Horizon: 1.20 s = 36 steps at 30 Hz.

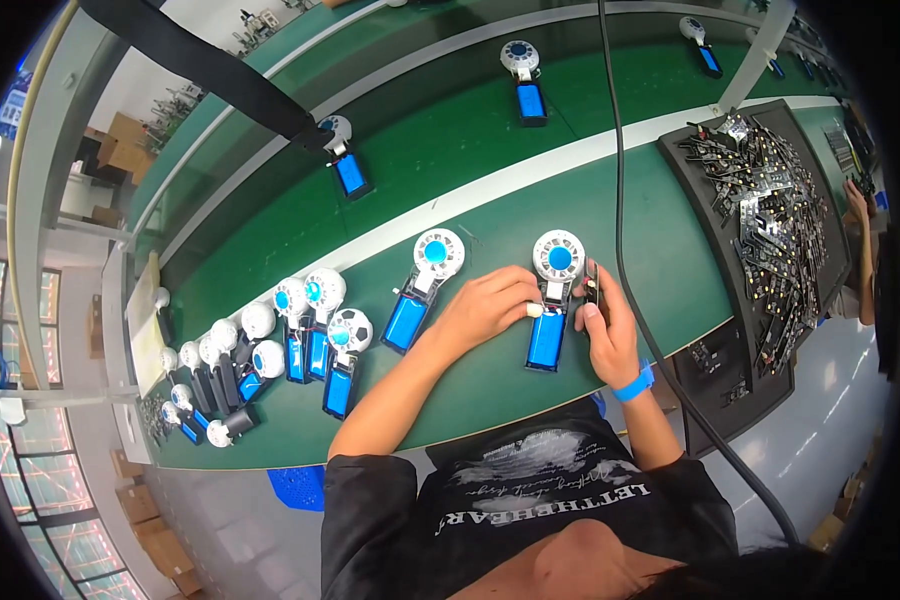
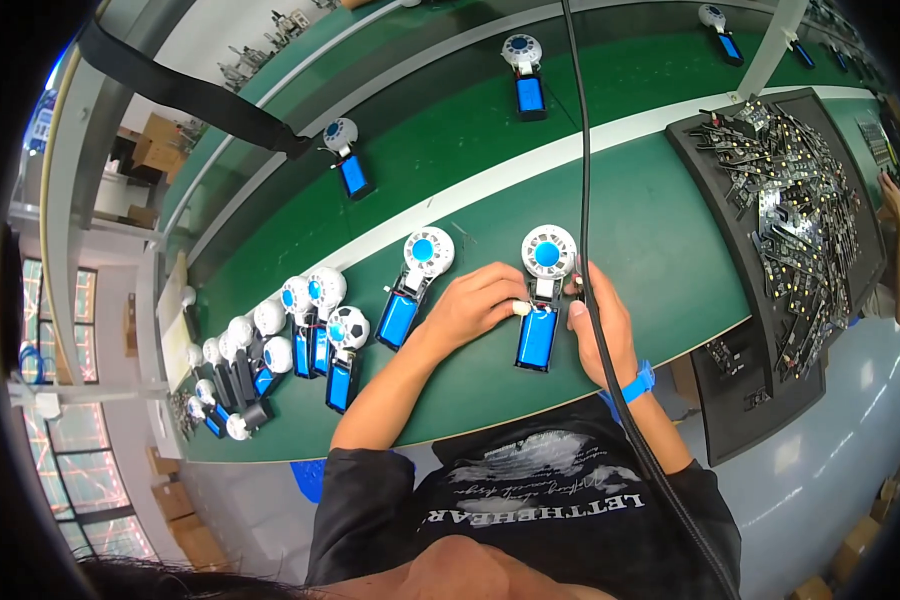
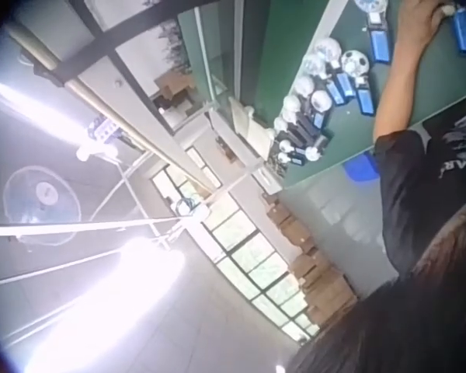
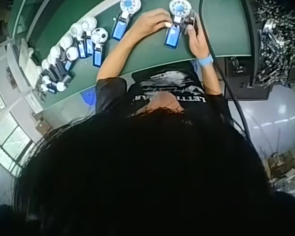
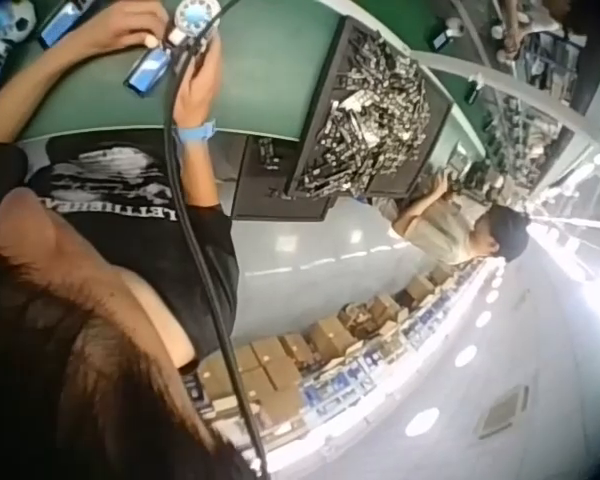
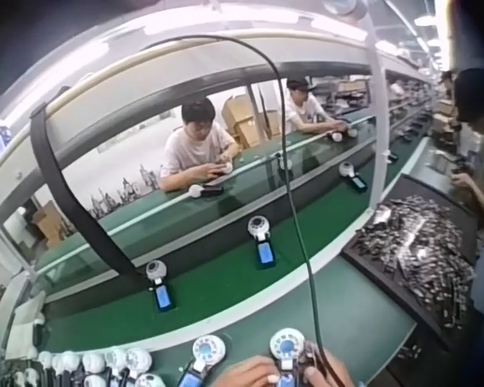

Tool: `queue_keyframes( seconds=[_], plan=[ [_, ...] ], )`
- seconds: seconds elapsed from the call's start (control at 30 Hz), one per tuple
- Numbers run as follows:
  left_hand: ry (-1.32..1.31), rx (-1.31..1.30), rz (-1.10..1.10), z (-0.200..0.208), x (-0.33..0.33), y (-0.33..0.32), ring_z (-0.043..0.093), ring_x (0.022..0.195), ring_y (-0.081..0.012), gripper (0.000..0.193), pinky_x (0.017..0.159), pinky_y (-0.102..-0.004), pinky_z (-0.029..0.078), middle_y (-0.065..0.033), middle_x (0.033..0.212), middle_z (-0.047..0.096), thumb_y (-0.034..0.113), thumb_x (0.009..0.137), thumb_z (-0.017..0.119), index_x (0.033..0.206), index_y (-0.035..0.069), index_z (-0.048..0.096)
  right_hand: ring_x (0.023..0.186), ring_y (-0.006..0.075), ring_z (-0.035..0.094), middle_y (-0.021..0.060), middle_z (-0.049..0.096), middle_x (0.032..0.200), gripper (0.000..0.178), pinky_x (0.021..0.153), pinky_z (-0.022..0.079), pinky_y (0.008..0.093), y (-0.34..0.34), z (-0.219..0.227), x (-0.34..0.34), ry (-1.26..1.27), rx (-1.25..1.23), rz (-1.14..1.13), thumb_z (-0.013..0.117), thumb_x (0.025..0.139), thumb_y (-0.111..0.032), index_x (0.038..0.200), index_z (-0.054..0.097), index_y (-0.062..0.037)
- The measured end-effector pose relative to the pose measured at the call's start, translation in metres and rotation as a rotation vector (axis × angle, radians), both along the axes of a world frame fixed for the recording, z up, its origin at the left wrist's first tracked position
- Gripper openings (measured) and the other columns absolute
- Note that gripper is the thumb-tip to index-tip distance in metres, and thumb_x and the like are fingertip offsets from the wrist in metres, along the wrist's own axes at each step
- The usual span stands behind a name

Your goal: Assembling electronic or mechanical components on a factory production line using an electric screwdriver.

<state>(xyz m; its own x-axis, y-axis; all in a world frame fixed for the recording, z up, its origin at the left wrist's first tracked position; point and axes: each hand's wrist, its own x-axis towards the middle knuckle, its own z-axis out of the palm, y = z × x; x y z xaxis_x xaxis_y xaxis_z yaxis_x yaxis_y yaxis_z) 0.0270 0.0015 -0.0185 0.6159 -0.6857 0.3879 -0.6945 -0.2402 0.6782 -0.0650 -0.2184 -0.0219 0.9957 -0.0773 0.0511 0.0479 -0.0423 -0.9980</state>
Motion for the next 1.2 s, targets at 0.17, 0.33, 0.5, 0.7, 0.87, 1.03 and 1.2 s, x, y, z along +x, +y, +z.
queue_keyframes(
  seconds=[0.17,0.33,0.5,0.7,0.87,1.03,1.2],
  plan=[
    [-0.114,0.000,0.003,0.006,-0.003,-0.006,0.069,0.095,-0.0299,0.023,0.081,-0.0390,0.057,-0.0077,0.106,0.068,0.000,0.078,0.076,0.098,0.005,0.066,0.077,0.0111,0.054,0.0094,0.061,0.112,0.052,0.070,0.048,0.0256,-0.002,-0.007,-0.017,-0.079,-0.152,-0.005,0.050,0.100,-0.005,0.150,0.042,0.0039],
    [-0.100,-0.014,-0.020,0.007,-0.003,-0.009,0.069,0.095,-0.0294,0.025,0.081,-0.0390,0.057,-0.0076,0.107,0.068,0.000,0.079,0.075,0.102,0.004,0.066,0.087,0.0134,0.058,0.0118,0.063,0.110,0.052,0.076,0.050,0.0265,0.001,0.003,-0.028,0.001,-0.097,0.003,0.055,0.095,-0.002,0.146,0.048,0.0035],
    [-0.069,0.037,-0.044,0.010,0.001,-0.004,0.068,0.097,-0.0292,0.027,0.082,-0.0382,0.056,-0.0064,0.105,0.069,0.001,0.079,0.075,0.104,0.006,0.069,0.082,0.0113,0.056,0.0108,0.063,0.110,0.053,0.072,0.049,0.0253,0.004,0.006,-0.030,-0.012,-0.086,0.007,0.055,0.094,0.000,0.146,0.047,0.0034],
    [-0.040,0.114,-0.123,0.017,0.009,0.005,0.067,0.099,-0.0283,0.025,0.083,-0.0377,0.056,-0.0057,0.106,0.068,0.002,0.079,0.076,0.103,0.007,0.073,0.081,0.0085,0.054,0.0100,0.062,0.114,0.052,0.071,0.047,0.0231,0.002,0.012,-0.030,-0.054,-0.158,0.034,0.053,0.096,0.001,0.147,0.047,0.0036],
    [0.008,0.100,-0.154,0.020,0.010,0.002,0.067,0.101,-0.0276,0.024,0.085,-0.0378,0.056,-0.0063,0.109,0.069,0.002,0.079,0.077,0.102,0.006,0.073,0.082,0.0083,0.054,0.0106,0.061,0.116,0.052,0.072,0.047,0.0230,0.002,0.011,-0.030,-0.049,-0.164,0.025,0.053,0.095,0.002,0.147,0.047,0.0032],
    [0.095,0.024,-0.078,0.011,0.007,0.001,0.070,0.096,-0.0279,0.025,0.083,-0.0366,0.057,-0.0091,0.105,0.070,0.000,0.077,0.077,0.101,0.004,0.073,0.084,0.0097,0.055,0.0109,0.061,0.116,0.052,0.072,0.047,0.0238,0.002,0.014,-0.030,-0.040,-0.167,0.028,0.054,0.095,0.002,0.147,0.047,0.0027],
    [-0.120,-0.066,0.068,0.004,-0.005,-0.014,0.071,0.083,-0.0264,0.024,0.072,-0.0348,0.056,-0.0089,0.095,0.072,-0.002,0.073,0.078,0.096,0.004,0.072,0.084,0.0155,0.058,0.0131,0.060,0.115,0.052,0.074,0.049,0.0270,0.006,0.025,-0.028,-0.045,-0.232,-0.004,0.056,0.093,0.001,0.145,0.050,0.0031]
  ],
)
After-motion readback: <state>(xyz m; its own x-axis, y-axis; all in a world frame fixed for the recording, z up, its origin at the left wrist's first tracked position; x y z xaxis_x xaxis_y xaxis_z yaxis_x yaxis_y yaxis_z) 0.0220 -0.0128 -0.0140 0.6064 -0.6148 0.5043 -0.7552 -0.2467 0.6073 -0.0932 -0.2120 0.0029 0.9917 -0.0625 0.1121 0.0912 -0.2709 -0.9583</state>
